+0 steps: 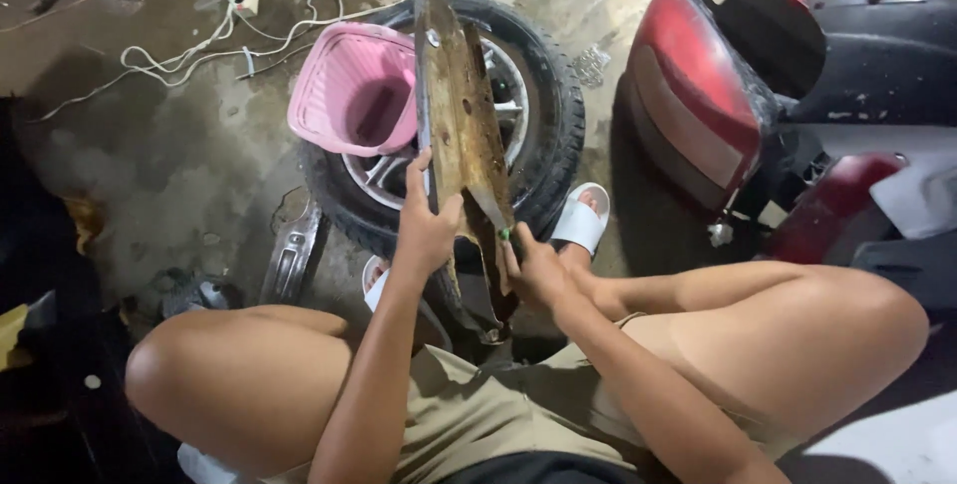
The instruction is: The person scrapes a long, flat wooden plank using a scraper tool. They hold the plank with their left hand and scrape its surface with their right hand, working over a car tire used as a support.
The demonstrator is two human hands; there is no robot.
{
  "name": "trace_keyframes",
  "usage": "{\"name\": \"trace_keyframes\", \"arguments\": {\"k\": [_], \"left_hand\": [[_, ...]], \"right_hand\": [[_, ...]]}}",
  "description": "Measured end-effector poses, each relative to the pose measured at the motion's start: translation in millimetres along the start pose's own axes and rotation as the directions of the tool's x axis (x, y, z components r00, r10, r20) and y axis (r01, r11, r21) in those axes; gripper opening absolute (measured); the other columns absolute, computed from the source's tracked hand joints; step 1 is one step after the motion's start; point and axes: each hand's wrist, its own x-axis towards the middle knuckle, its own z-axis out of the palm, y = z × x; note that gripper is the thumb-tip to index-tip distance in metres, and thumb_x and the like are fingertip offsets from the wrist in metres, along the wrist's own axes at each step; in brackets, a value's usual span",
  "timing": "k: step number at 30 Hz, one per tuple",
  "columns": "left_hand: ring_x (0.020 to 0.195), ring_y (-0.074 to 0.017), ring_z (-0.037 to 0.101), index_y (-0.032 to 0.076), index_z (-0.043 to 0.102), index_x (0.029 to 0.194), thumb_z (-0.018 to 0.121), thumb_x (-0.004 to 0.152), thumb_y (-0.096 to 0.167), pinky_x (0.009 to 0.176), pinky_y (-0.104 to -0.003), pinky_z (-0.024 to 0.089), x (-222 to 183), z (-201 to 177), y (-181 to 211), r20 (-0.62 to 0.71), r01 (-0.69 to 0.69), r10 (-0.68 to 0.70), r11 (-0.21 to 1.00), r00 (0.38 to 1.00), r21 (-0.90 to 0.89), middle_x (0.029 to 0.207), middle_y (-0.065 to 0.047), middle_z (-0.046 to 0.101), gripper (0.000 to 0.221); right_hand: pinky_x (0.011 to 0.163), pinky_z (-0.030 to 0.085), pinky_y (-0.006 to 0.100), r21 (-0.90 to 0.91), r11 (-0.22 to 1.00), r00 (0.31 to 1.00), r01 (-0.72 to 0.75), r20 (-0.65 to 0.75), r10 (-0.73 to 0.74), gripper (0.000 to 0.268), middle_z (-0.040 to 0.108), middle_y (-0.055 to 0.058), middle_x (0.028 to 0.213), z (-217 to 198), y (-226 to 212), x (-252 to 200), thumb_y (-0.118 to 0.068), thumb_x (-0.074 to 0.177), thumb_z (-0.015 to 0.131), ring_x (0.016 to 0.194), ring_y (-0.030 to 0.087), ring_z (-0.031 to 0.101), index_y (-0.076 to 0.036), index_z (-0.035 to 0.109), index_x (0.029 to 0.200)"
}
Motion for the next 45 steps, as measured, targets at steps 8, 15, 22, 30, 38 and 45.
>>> {"name": "trace_keyframes", "arguments": {"k": [8,15,22,30,38,45], "left_hand": [[0.138,-0.0506,0.042,0.026,0.03,0.155,0.059,0.09,0.023,0.114,-0.06,0.034,-2.5,2.2,-0.2,-0.016,-0.017,0.017,1.0,1.0,0.017,0.145,-0.034,0.047,0.072],[0.143,-0.0517,0.033,0.022,0.029,0.157,0.058,0.091,0.022,0.115,-0.063,0.029,-3.7,3.0,2.7,0.002,-0.038,0.038,0.999,0.999,0.007,0.151,-0.034,0.039,0.072],[0.148,-0.0503,0.023,0.017,0.028,0.156,0.058,0.092,0.018,0.118,-0.063,0.022,-4.6,2.8,3.8,-0.009,-0.05,0.05,0.999,0.999,-0.001,0.156,-0.034,0.031,0.071],[0.15,-0.0475,0.021,0.02,0.027,0.157,0.059,0.092,0.021,0.12,-0.061,0.021,-5.9,2.4,1.8,-0.008,-0.044,0.044,0.999,0.999,0.023,0.159,-0.031,0.029,0.073],[0.151,-0.0474,0.017,0.019,0.027,0.157,0.059,0.093,0.02,0.12,-0.062,0.019,-1.7,4.3,-2.5,0.004,-0.06,0.06,0.998,0.998,-0.01,0.16,-0.03,0.027,0.071],[0.142,-0.0485,0.038,0.021,0.028,0.156,0.061,0.09,0.022,0.116,-0.06,0.031,-7.8,4.5,5.2,-0.019,-0.056,0.057,0.997,0.998,0.044,0.149,-0.033,0.043,0.073]], "right_hand": [[0.078,0.059,0.058,0.031,0.999,0.999,-0.025,0.023,0.024,0.026,0.071,0.032,0.083,52.4,26.4,21.0,-0.041,0.103,0.048,0.088,0.05,0.073,-0.018,0.048,0.115],[0.079,0.06,0.058,0.028,0.999,1.0,-0.025,0.014,0.024,0.029,0.071,0.031,0.084,51.2,54.1,25.6,-0.045,0.103,0.048,0.088,0.049,0.073,-0.02,0.048,0.118],[0.079,0.06,0.059,0.106,0.994,1.0,-0.016,0.013,0.015,0.027,0.071,0.034,0.087,-10.4,-11.7,-9.3,-0.039,0.103,0.05,0.088,0.05,0.073,-0.018,0.051,0.119],[0.081,0.059,0.06,0.166,0.986,0.999,-0.035,0.02,0.032,0.027,0.071,0.034,0.093,-31.6,-34.8,-23.7,-0.041,0.103,0.049,0.092,0.051,0.071,-0.016,0.05,0.115],[0.083,0.057,0.063,0.128,0.991,0.999,-0.041,0.02,0.039,0.029,0.07,0.037,0.093,-24.1,-31.5,-16.7,-0.038,0.104,0.047,0.093,0.053,0.071,-0.013,0.05,0.12],[0.084,0.059,0.059,0.122,0.992,1.0,0.008,-0.022,-0.005,0.027,0.07,0.036,0.092,-19.8,-17.9,-3.3,-0.036,0.104,0.048,0.092,0.052,0.072,-0.016,0.05,0.122]]}}
